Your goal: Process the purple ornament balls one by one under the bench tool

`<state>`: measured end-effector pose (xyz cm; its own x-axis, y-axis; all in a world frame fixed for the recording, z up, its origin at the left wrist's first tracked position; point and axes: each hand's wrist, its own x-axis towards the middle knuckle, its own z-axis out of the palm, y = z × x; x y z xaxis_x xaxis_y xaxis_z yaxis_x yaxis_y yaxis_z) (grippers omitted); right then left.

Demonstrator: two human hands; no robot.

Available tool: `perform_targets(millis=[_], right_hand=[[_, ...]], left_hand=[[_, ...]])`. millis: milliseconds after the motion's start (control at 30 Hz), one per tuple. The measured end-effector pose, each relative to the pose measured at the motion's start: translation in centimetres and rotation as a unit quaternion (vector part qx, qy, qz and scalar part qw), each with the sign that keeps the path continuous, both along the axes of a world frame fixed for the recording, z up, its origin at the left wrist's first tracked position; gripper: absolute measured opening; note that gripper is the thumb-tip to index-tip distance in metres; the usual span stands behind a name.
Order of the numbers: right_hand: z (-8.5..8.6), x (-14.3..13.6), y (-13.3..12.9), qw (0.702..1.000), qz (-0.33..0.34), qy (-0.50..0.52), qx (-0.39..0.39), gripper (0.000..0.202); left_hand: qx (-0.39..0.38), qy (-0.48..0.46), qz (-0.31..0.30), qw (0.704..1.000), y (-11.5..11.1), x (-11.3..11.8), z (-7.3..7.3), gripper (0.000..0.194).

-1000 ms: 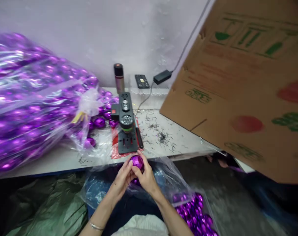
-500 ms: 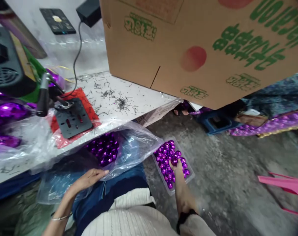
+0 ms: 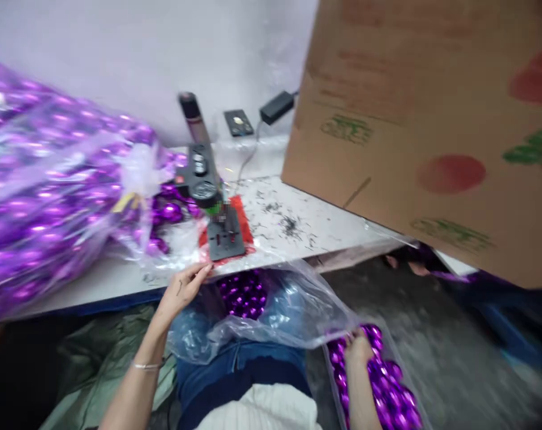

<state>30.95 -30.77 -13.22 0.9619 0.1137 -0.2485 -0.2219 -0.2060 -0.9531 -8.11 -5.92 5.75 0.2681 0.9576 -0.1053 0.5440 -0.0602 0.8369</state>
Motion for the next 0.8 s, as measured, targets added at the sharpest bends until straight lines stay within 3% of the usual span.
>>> perform_targets(millis=[100,167,267,367,533,667,733,800], right_hand=[[3.5,0.6,5.7,0.998,-0.003,-0.047,0.032,0.059],[6.8,0.1,9.0,0.986,0.057,-0.150,0.052,0.061],[11.5,-1.9,12.9,0.910,0.167,-0.380,0.015,0.050],[14.2,-4.6,15.4,0.831,0.247,-0.498,0.029,0.035],[14.2,-8.9,16.9,0.756,0.340,-0.556,0.057,0.022],[13.7,-11.5,16.4,0.742,0.385,-0.543,0.077,0.021],[13.7,-12.3,16.1,0.739,0.403,-0.533,0.088,0.021],[13.7,-12.6,16.0,0.739,0.410,-0.526,0.094,0.021]], left_hand=[[0.097,0.009,0.099,0.990,3.0,-1.3,1.6,0.052],[0.150,0.019,0.153,0.977,5.5,-2.1,1.9,0.045],[0.175,0.080,0.211,0.958,9.4,-2.4,1.8,0.040],[0.165,0.171,0.226,0.945,12.5,-1.5,1.8,0.044],[0.130,0.313,0.160,0.927,15.3,0.3,2.6,0.046],[0.117,0.306,0.120,0.937,16.2,0.2,2.7,0.047],[0.116,0.231,0.128,0.958,16.0,-0.4,2.7,0.049],[0.086,0.036,0.169,0.981,14.9,-1.1,2.8,0.052]])
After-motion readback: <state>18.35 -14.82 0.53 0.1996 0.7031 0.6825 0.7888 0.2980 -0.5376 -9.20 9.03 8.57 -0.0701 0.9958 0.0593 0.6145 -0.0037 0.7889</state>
